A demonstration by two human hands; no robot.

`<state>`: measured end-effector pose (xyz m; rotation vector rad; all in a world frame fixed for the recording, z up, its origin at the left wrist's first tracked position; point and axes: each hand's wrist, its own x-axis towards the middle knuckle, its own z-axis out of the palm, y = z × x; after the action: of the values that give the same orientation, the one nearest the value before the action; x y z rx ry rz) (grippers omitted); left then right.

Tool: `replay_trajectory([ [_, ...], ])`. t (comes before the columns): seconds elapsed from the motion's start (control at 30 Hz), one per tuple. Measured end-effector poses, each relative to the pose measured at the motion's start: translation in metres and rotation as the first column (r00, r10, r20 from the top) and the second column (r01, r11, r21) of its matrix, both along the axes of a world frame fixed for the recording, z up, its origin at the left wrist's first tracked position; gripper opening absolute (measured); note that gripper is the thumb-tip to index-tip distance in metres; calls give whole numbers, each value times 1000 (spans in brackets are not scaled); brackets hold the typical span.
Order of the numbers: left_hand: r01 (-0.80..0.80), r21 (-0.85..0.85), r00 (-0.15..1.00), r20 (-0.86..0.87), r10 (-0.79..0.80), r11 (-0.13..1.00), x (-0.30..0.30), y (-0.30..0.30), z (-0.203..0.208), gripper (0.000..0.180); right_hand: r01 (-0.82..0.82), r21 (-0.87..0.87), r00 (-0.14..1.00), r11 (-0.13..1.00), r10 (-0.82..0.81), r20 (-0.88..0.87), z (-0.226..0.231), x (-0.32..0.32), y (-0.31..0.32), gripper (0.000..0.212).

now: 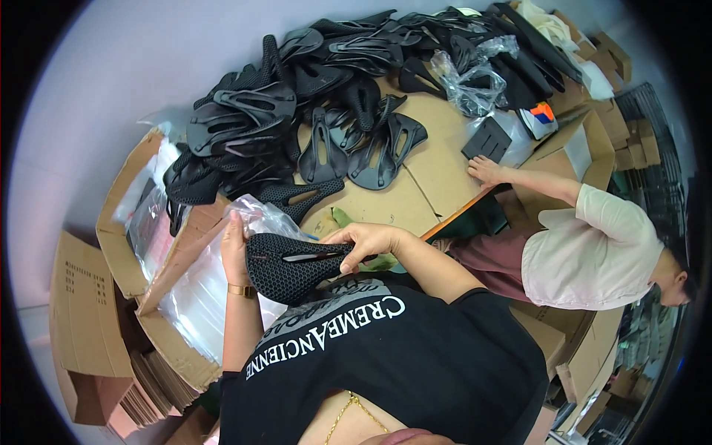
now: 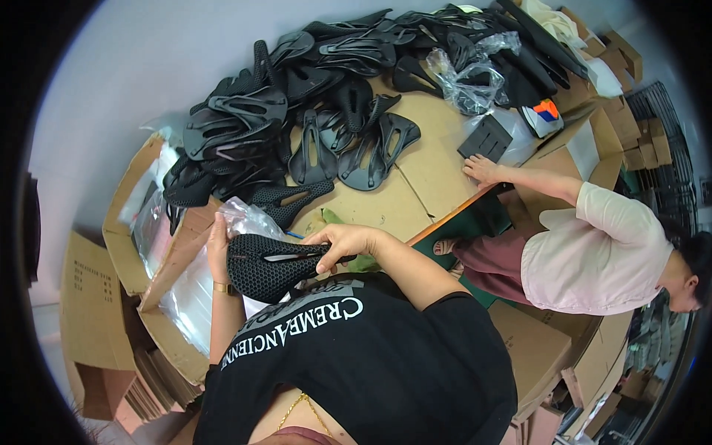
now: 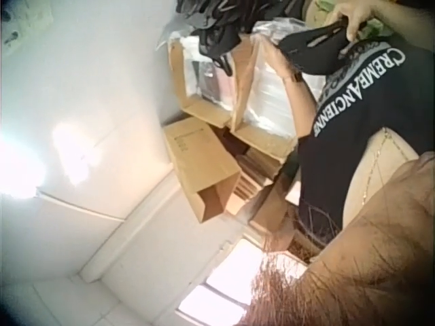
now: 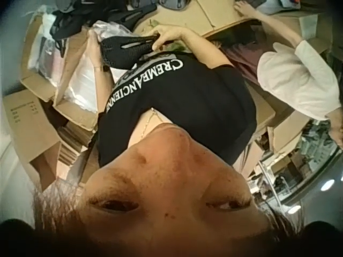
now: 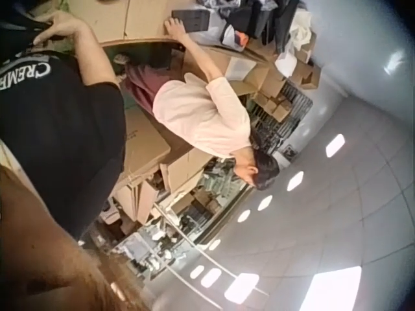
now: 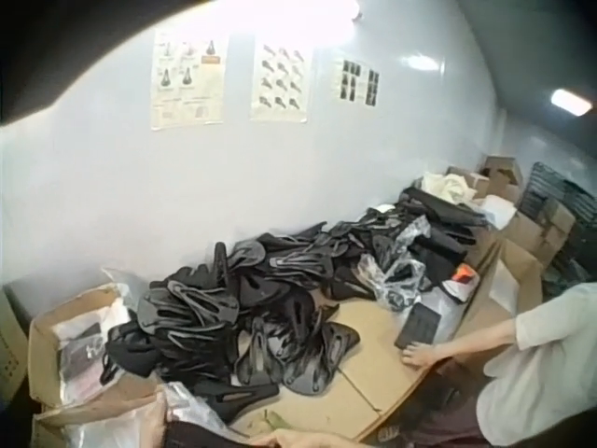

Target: Inspecting bicycle seats for quality, marking them with a pen, and preparing them for packaging.

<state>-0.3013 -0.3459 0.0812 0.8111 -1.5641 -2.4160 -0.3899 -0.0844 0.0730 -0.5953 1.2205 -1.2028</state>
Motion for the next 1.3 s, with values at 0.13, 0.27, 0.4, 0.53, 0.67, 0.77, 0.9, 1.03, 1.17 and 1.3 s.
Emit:
replay_trajectory([
  [0.13,-79,-471,976,-217,-28,879,-7,16,13,27,270,130,958,954,-280,59,1,-4,10,60],
  [0.27,67,-854,866,-207,-455,515,-19,42,24,12,446,165,890,880,-456,26,-11,-6,12,57],
  [0.4,283,-881,800,-1,-600,380,-18,99,21,9,715,78,699,695,-709,-96,-30,11,-15,39],
  [0.53,303,-845,808,-17,-589,440,-36,106,12,16,594,-290,310,751,-545,-779,-81,12,-23,52],
  [0.67,486,-629,818,82,-570,607,-68,90,19,22,317,6,334,949,-105,-937,-17,3,-16,60],
  [0.77,696,-668,433,98,-896,263,-53,117,20,18,285,-506,-93,814,-502,-860,-60,-9,-27,67],
  [0.9,920,-300,263,-8,-965,253,-45,118,23,11,755,56,656,653,-753,-57,-29,-27,-2,65],
  [1.03,702,-483,595,-5,-803,523,-44,94,8,22,966,220,114,133,-989,96,-71,-68,41,55],
  [1.17,725,-222,685,136,-715,652,-23,79,-18,29,995,71,-97,-71,-880,465,-54,-166,100,43],
  [1.3,760,27,632,196,-749,649,-13,76,-21,28,973,-230,46,-34,-942,331,-29,-194,102,41],
])
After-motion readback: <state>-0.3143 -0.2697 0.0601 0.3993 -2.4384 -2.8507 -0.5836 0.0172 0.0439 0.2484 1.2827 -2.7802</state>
